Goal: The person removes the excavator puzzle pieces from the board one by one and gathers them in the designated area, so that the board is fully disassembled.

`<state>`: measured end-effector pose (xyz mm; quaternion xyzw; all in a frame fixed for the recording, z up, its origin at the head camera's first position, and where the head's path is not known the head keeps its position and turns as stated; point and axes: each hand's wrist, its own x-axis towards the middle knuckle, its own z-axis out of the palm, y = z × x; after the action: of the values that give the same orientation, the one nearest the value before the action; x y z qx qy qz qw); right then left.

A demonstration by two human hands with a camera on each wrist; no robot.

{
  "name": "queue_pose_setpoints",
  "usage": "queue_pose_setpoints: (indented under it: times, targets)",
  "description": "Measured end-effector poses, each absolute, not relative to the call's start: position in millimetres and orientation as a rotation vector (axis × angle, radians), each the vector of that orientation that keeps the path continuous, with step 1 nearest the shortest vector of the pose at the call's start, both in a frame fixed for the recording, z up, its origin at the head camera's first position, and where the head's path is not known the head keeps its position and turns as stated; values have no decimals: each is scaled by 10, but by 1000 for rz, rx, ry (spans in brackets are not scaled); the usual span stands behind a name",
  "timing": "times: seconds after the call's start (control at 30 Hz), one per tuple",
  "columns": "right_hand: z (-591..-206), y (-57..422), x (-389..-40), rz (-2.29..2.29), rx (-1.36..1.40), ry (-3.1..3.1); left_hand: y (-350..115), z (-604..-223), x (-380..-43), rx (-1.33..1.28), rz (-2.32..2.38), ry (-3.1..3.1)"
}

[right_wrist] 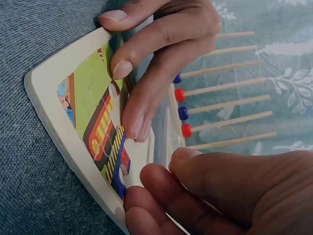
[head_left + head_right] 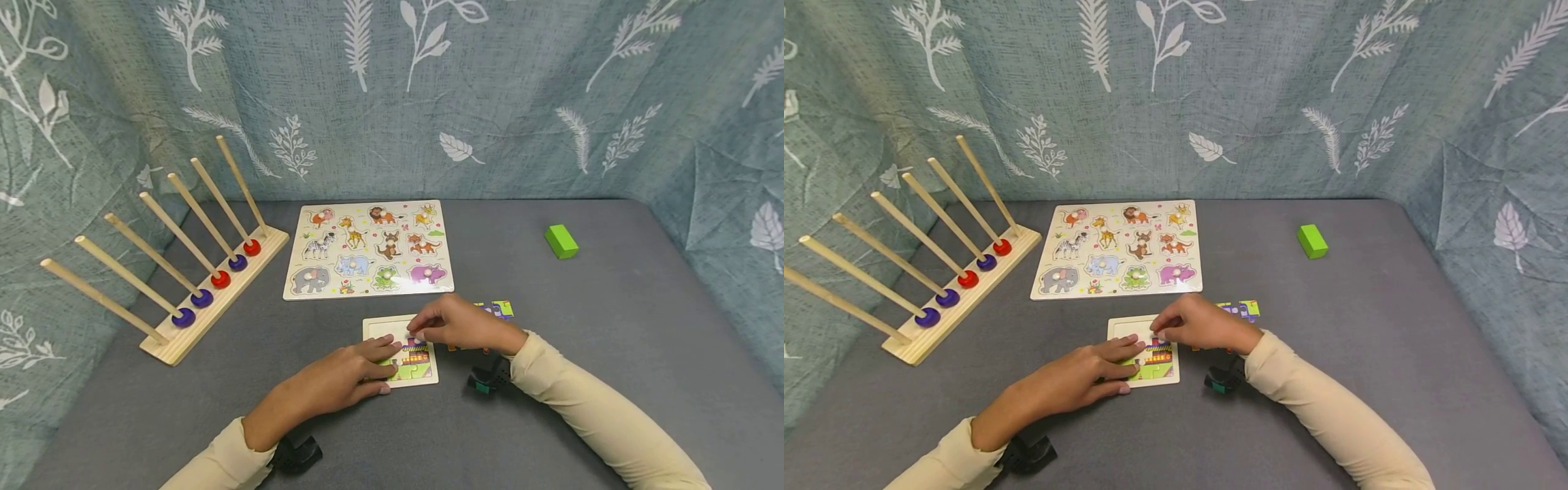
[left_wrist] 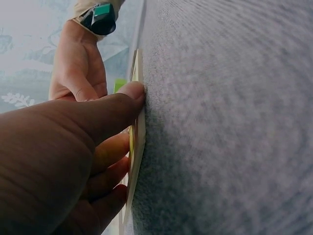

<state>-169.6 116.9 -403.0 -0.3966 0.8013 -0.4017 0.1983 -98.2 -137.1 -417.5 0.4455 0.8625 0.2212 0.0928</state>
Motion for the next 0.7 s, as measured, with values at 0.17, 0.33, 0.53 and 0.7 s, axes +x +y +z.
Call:
queue_pose_setpoints:
  times: [0.17,0.33,0.53,0.7]
  targets:
    - [-4022,1156,-1692,-1127,-1118,2234,-1370,-4166,-980,1318,655,2559]
    - [-4025,1141,-1695,-1121,-1125,2243,-1368,-4159,-981,1312,661,2552]
    - [-4020,1116,-1692,-1090,-1083,2290,-1365,-4155,-982,1314,655,2554]
    - [-4016,1093,-1688,-1094,-1067,2295,-1365,-4142,-975,1326,654,2553]
